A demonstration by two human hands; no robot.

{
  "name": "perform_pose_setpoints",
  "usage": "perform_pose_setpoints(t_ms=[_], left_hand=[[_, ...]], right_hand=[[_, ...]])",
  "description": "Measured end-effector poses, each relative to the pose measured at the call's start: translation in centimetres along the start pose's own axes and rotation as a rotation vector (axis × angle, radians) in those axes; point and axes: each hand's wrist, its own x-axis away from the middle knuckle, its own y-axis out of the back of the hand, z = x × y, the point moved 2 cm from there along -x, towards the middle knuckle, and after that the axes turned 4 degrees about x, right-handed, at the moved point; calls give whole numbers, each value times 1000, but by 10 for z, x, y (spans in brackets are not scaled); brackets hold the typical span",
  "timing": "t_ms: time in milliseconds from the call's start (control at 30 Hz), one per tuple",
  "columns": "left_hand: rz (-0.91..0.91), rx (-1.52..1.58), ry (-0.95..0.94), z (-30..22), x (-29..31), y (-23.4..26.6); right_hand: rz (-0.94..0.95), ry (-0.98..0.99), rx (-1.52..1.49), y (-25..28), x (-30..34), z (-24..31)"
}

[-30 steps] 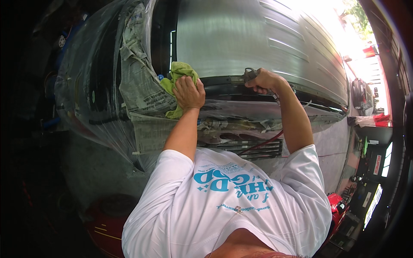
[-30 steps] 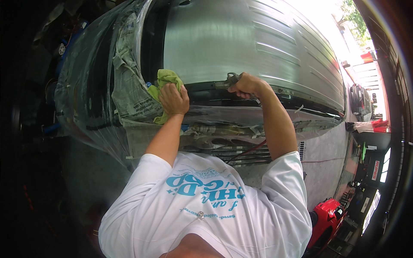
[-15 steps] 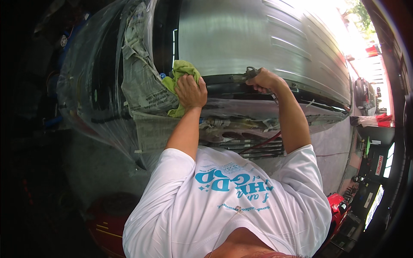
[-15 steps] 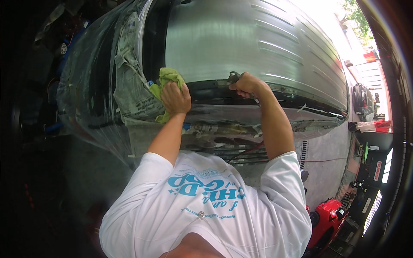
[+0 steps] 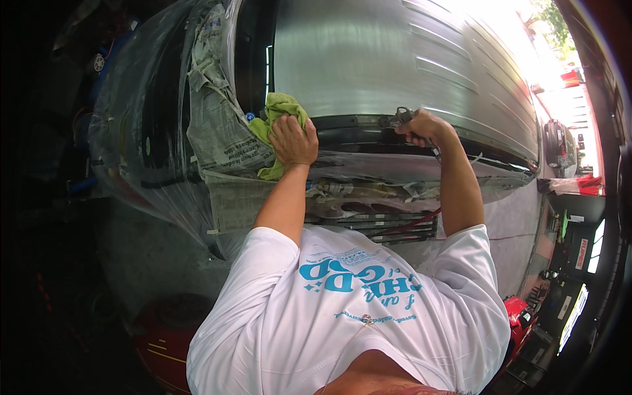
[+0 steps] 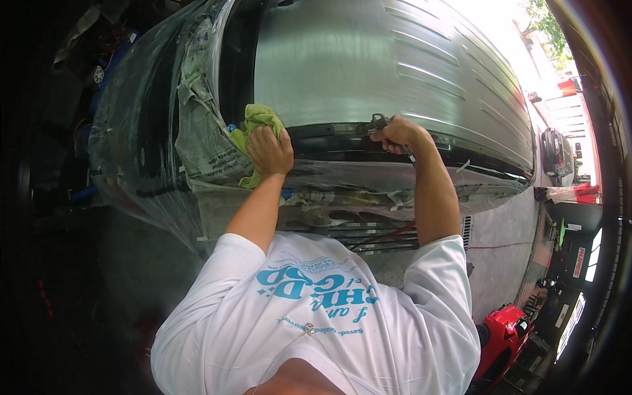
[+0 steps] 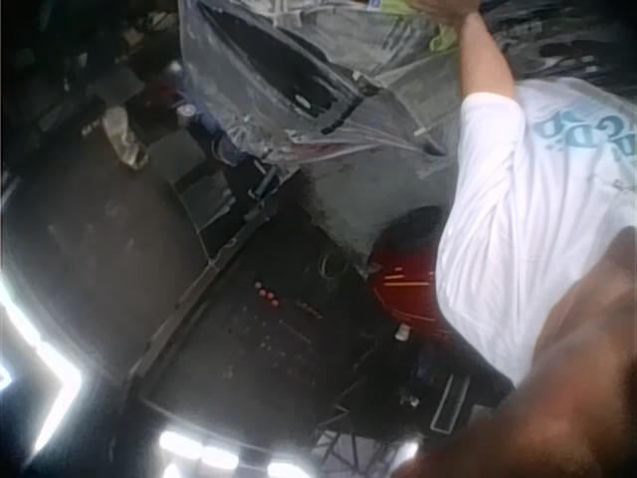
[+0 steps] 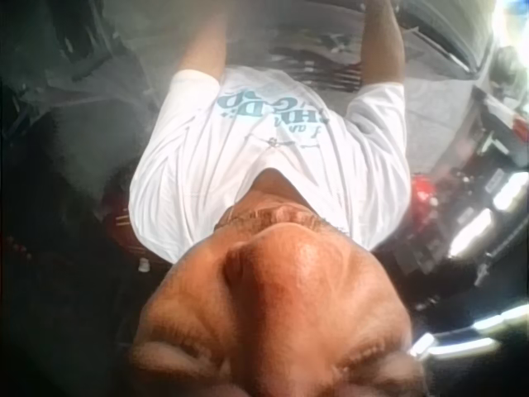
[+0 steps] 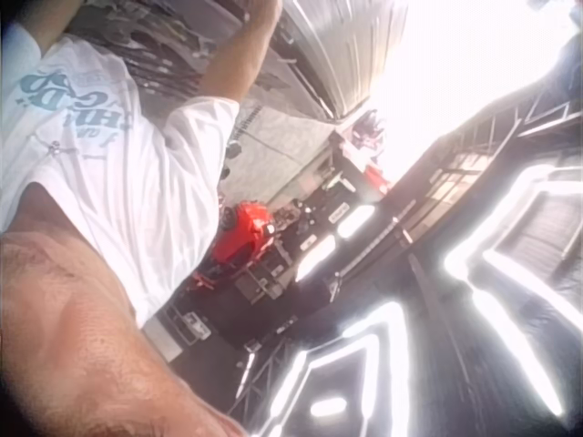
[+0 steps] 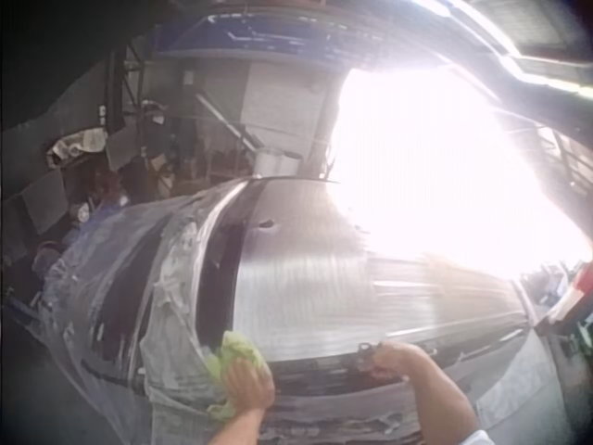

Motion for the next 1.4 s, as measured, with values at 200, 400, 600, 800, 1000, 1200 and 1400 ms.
perform_pose_setpoints(t_ms=[200,400,600,800,1000,1200,1400], left_hand=[[4,-5,-4,-2,2,2],[-19,-2,-7,-1,0,1],[-44,32,-2,1,2,-1],[-24,39,13,1,3,-1],[-26,66,15,2,4,-2],[-33,71,9,3,4,-4],[-45,86,7,3,4,-1]], right_hand=[[-46,10,-96,15,3,-16],[1,135,14,-17,19,34],[-19,170,101,-40,5,54],[-82,176,257,-54,7,74],[-81,139,364,-59,8,82],[-77,120,420,-59,14,91],[-88,100,406,-58,17,88]])
